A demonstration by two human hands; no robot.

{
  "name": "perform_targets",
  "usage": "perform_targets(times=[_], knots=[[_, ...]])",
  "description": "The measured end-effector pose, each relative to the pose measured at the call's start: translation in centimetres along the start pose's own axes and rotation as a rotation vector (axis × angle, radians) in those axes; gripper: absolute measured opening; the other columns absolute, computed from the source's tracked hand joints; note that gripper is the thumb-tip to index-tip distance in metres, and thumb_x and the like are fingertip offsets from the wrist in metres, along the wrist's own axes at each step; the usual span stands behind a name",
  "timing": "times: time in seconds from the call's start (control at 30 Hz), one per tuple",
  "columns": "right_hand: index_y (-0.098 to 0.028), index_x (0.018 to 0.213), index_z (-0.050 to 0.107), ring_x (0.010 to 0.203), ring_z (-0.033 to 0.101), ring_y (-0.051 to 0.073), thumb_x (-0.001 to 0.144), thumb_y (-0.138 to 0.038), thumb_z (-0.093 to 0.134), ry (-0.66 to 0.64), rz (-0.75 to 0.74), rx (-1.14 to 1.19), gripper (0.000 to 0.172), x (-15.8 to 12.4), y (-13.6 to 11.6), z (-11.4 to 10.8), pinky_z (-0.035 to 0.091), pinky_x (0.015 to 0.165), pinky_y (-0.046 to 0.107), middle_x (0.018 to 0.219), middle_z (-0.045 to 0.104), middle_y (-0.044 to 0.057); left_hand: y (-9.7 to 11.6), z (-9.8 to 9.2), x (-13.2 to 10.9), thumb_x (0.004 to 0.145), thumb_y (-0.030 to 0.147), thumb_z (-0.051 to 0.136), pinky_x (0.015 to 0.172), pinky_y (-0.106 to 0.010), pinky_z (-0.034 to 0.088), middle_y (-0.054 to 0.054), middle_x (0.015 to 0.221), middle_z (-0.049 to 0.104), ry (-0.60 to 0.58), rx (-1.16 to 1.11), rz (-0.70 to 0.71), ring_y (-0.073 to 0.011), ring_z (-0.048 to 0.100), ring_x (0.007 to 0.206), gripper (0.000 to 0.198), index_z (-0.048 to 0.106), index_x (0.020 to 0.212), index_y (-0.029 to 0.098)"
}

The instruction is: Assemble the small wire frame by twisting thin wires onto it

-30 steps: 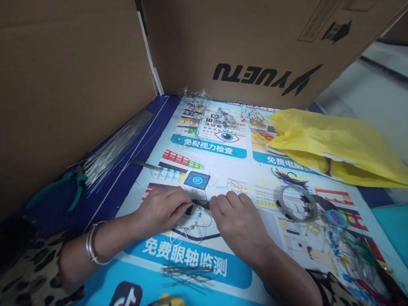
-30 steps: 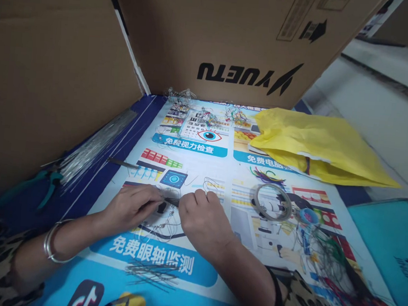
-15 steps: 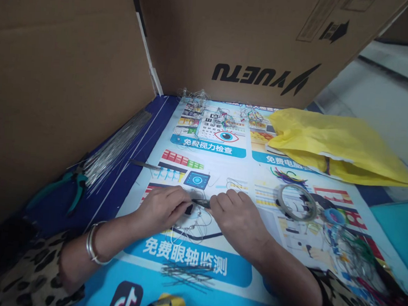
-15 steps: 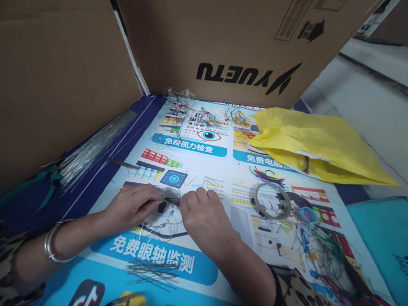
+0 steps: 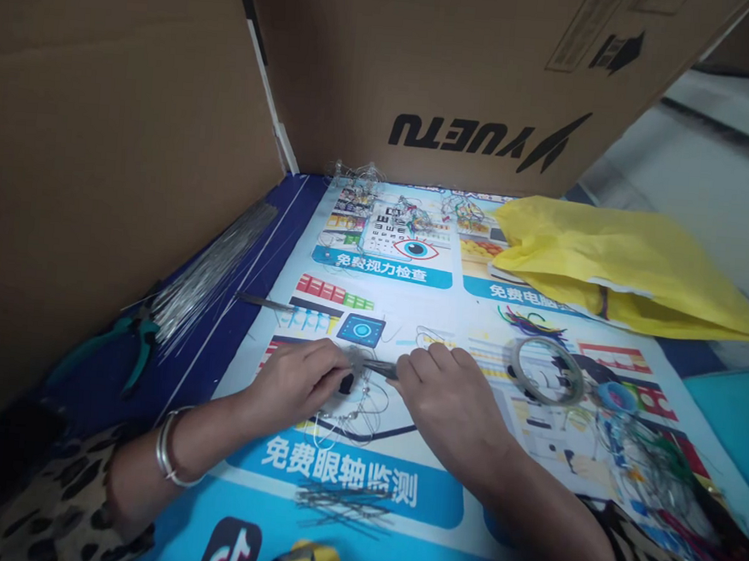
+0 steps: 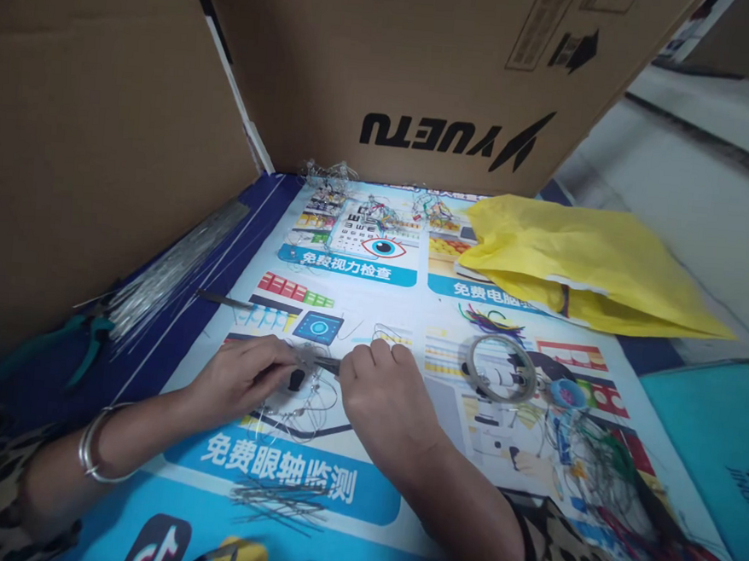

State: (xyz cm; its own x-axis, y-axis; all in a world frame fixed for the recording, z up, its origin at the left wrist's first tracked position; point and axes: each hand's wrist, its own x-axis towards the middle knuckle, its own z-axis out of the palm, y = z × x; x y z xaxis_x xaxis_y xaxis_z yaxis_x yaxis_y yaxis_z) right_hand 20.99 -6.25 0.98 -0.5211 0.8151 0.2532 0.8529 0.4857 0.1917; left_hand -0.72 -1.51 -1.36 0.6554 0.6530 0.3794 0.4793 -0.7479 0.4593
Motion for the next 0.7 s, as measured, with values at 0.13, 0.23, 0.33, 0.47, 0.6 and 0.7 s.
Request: perform_targets(times=[0.13, 0.23, 0.33, 0.47, 0.6, 0.7], knots=[[-0.017, 0.078, 0.056, 0.071, 0.041, 0.019, 0.081, -0.014, 0.053, 0.033, -0.038, 0.011, 0.005, 0.06, -0.29, 0.24, 0.023, 0.063, 0.033, 0.073, 0.054, 0.004, -0.01, -0.01, 0.0, 0.088, 0.019, 0.045, 0.06, -0.022, 0.045, -0.001, 0.071, 0.059, 0.001, -0.013, 0.002, -0.0106, 0.055, 0.065, 0.013, 0.056, 0.083, 0.016], [-0.017, 0.08, 0.056, 0.07, 0.04, 0.019, 0.082, -0.014, 0.052, 0.043, -0.06, 0.003, 0.005, 0.07, -0.6, 0.48, 0.024, 0.063, 0.034, 0.073, 0.054, 0.004, -0.08, 0.01, -0.04, 0.088, 0.019, 0.046, 0.06, -0.023, 0.045, -0.001, 0.071, 0.059, -0.007, -0.013, -0.002, -0.0108, 0.055, 0.066, 0.012, 0.056, 0.084, 0.017], [-0.016, 0.08, 0.056, 0.07, 0.04, 0.02, 0.082, -0.013, 0.052, 0.044, -0.062, 0.001, 0.005, 0.06, -0.77, 0.69, 0.024, 0.063, 0.034, 0.073, 0.053, 0.004, -0.02, -0.07, 0.0, 0.088, 0.018, 0.046, 0.06, -0.023, 0.045, -0.001, 0.071, 0.059, -0.01, -0.016, -0.004, -0.0109, 0.055, 0.065, 0.011, 0.056, 0.082, 0.017], [-0.016, 0.081, 0.056, 0.07, 0.04, 0.019, 0.083, -0.013, 0.051, 0.051, -0.069, 0.005, 0.006, 0.05, -0.8, 0.83, 0.024, 0.063, 0.034, 0.073, 0.053, 0.004, 0.2, -0.26, 0.16, 0.088, 0.018, 0.046, 0.057, -0.022, 0.044, -0.001, 0.068, 0.059, -0.005, -0.021, -0.004, -0.0107, 0.055, 0.063, 0.012, 0.055, 0.079, 0.016], [-0.016, 0.082, 0.056, 0.069, 0.04, 0.019, 0.083, -0.012, 0.05, 0.059, -0.076, 0.002, 0.007, 0.0, -0.8, 0.89, 0.024, 0.062, 0.034, 0.073, 0.053, 0.005, 0.24, -0.3, 0.21, 0.087, 0.018, 0.047, 0.056, -0.022, 0.042, 0.0, 0.068, 0.058, -0.006, -0.018, -0.022, -0.0107, 0.053, 0.062, 0.012, 0.054, 0.078, 0.016], [-0.015, 0.082, 0.056, 0.07, 0.04, 0.019, 0.083, -0.013, 0.051, 0.061, -0.077, -0.001, 0.006, -0.01, -0.87, 0.9, 0.024, 0.062, 0.034, 0.073, 0.052, 0.004, 0.17, -0.24, 0.15, 0.086, 0.018, 0.047, 0.056, -0.023, 0.042, 0.0, 0.068, 0.058, -0.006, -0.017, -0.033, -0.0107, 0.053, 0.061, 0.012, 0.054, 0.077, 0.016]])
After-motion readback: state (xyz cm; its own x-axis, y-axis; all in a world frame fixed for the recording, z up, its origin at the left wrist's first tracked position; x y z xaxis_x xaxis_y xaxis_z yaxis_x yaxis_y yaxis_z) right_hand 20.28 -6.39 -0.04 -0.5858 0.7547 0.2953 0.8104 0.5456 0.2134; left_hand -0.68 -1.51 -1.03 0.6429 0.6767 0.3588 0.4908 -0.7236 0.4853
